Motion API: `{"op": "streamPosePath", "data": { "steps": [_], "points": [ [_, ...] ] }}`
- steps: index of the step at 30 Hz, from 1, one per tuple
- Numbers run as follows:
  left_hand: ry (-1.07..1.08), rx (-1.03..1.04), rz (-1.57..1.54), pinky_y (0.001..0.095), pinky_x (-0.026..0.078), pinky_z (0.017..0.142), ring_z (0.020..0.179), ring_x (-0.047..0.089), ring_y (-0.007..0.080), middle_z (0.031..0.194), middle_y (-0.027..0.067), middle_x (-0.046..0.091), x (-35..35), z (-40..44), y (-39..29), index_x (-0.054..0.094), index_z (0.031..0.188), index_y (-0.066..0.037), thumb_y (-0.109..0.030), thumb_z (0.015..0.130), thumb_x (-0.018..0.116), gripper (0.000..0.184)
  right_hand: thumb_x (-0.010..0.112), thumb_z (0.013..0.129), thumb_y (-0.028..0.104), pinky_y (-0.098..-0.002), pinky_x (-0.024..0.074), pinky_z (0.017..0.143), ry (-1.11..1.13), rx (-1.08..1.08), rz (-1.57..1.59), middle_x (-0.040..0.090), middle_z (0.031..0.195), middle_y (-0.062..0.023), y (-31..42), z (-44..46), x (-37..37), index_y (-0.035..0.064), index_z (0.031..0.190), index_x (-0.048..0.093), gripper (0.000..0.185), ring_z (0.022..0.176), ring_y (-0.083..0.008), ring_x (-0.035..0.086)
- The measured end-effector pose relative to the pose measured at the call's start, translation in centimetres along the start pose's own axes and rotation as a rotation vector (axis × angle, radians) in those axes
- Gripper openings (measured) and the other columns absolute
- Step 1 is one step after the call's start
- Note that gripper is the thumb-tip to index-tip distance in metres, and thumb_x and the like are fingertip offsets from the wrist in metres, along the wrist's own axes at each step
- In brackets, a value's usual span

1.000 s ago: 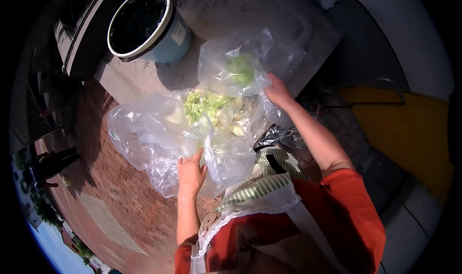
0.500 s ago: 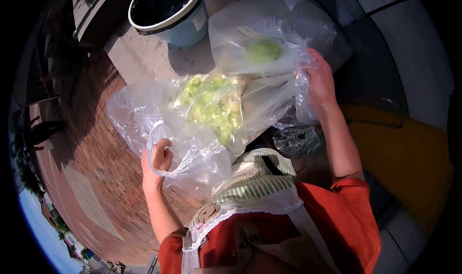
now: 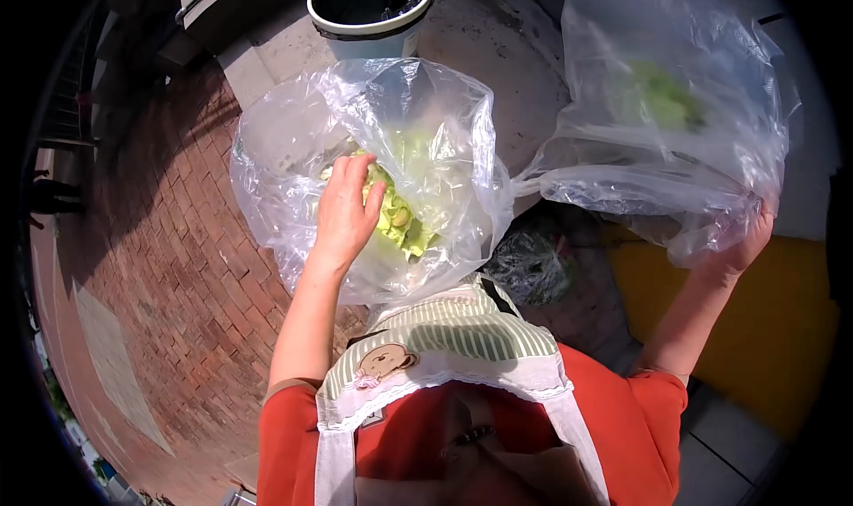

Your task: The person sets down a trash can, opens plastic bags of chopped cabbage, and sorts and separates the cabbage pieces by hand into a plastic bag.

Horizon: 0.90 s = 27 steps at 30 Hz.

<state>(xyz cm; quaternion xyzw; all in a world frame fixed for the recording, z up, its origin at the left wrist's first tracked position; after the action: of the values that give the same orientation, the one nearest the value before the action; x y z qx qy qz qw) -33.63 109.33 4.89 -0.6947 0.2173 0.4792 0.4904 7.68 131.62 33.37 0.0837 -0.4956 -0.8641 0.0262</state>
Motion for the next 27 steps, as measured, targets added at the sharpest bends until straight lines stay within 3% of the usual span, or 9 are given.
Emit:
{"op": "streamPosePath", "data": {
  "steps": [5, 6, 8, 12, 18, 20, 22, 24, 27],
  "points": [
    [-0.123, 0.115, 0.343, 0.0710, 0.013, 0.105, 0.119, 0.054, 0.0298, 0.123, 0.0123, 0.059, 7.2, -2.9, 7.4, 0.059, 0.120, -0.010, -0.050, 0.075, 0.069, 0.061, 0.053, 0.089, 0.017, -0.0324, 0.0551, 0.077, -0.016, -0.106, -0.010, 0.063, 0.107, -0.0140, 6.3, 0.6, -2.1, -0.0034, 0.117, 0.056, 0.035, 0.089, -0.0196, 0.065],
    [-0.145, 0.088, 0.320, 0.0710, 0.013, 0.105, 0.119, 0.054, 0.0298, 0.123, 0.0123, 0.059, 6.0, -3.5, 8.0, 0.059, 0.120, -0.010, -0.050, 0.075, 0.069, 0.061, 0.052, 0.088, 0.016, -0.0320, 0.0547, 0.078, 0.002, -0.129, -0.006, 0.063, 0.106, -0.0133, 8.0, 0.5, -0.8, -0.0033, 0.117, 0.056, 0.035, 0.089, -0.0192, 0.065],
    [0.576, -0.065, 0.369, 0.0686, 0.019, 0.104, 0.111, 0.058, 0.0317, 0.111, 0.0126, 0.065, 9.7, -4.4, 10.4, 0.065, 0.110, -0.010, -0.040, 0.077, 0.069, 0.044, 0.051, 0.087, 0.014, -0.0312, 0.0539, 0.078, 0.008, -0.143, 0.002, 0.064, 0.105, -0.0120, 9.4, 0.2, 0.3, -0.0032, 0.115, 0.057, 0.033, 0.090, -0.0185, 0.064],
    [0.460, -0.028, 0.260, 0.0589, 0.030, 0.102, 0.106, 0.060, 0.0315, 0.101, 0.0127, 0.067, 8.3, -6.5, 12.4, 0.064, 0.109, -0.011, -0.038, 0.079, 0.068, 0.041, 0.048, 0.085, 0.009, -0.0297, 0.0523, 0.079, 0.067, -0.118, 0.047, 0.064, 0.102, -0.0094, 9.7, -0.4, 6.0, -0.0028, 0.113, 0.059, 0.032, 0.091, -0.0169, 0.063],
    [-0.111, 0.053, -0.668, 0.0367, 0.043, 0.093, 0.099, 0.062, 0.0261, 0.099, 0.0086, 0.065, 0.4, -11.9, 15.5, 0.062, 0.100, -0.008, -0.025, 0.082, 0.067, 0.025, 0.045, 0.083, 0.002, -0.0275, 0.0499, 0.081, 0.304, 0.209, 0.120, 0.064, 0.098, -0.0054, -0.3, -7.4, 19.8, -0.0023, 0.109, 0.062, 0.032, 0.092, -0.0147, 0.061],
    [-0.160, -0.353, -1.580, 0.0297, 0.044, 0.090, 0.099, 0.061, 0.0219, 0.105, 0.0126, 0.064, -0.4, -14.3, 19.3, 0.059, 0.104, -0.003, -0.011, 0.083, 0.060, 0.023, 0.044, 0.082, -0.001, -0.0267, 0.0491, 0.082, 0.505, 0.396, 0.091, 0.065, 0.096, -0.0041, -4.2, -13.4, 24.8, -0.0022, 0.108, 0.063, 0.033, 0.092, -0.0139, 0.061],
    [-0.208, -0.296, -1.506, 0.0306, 0.044, 0.091, 0.102, 0.060, 0.0185, 0.107, 0.0124, 0.065, -2.5, -16.1, 20.0, 0.057, 0.110, -0.001, -0.012, 0.085, 0.059, 0.027, 0.041, 0.076, -0.006, -0.0239, 0.0458, 0.080, 0.848, 0.315, -0.399, 0.063, 0.097, -0.0008, -5.6, -18.5, 30.3, -0.0063, 0.105, 0.062, 0.036, 0.090, -0.0104, 0.057],
    [0.006, -0.121, -0.955, 0.0321, 0.046, 0.088, 0.100, 0.060, 0.0193, 0.110, 0.0078, 0.065, -0.5, -15.5, 19.0, 0.057, 0.115, -0.002, -0.021, 0.089, 0.061, 0.032, 0.046, 0.072, -0.008, -0.0344, 0.0478, 0.081, 1.144, 0.118, -0.891, 0.066, 0.089, -0.0162, -8.3, -21.9, 32.7, -0.0005, 0.113, 0.060, 0.044, 0.083, -0.0314, 0.062],
    [0.165, -0.146, -0.741, 0.0374, 0.045, 0.089, 0.103, 0.059, 0.0290, 0.112, 0.0129, 0.064, 4.9, -14.5, 17.7, 0.060, 0.113, -0.005, -0.018, 0.084, 0.062, 0.033, 0.046, 0.069, -0.011, -0.0361, 0.0466, 0.083, 1.103, 0.057, -0.891, 0.061, 0.095, -0.0211, -9.3, -23.3, 34.1, 0.0002, 0.112, 0.060, 0.047, 0.089, -0.0361, 0.060]
  ]
}}
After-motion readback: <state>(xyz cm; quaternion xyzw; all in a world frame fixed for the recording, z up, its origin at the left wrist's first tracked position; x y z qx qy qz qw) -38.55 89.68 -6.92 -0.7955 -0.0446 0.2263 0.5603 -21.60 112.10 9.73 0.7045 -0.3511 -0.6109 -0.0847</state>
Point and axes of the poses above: each hand's wrist, its own z-axis towards the middle knuckle, its own x-axis out of the palm, y = z × x, the point moved 10 cm from there along z, towards the middle knuckle
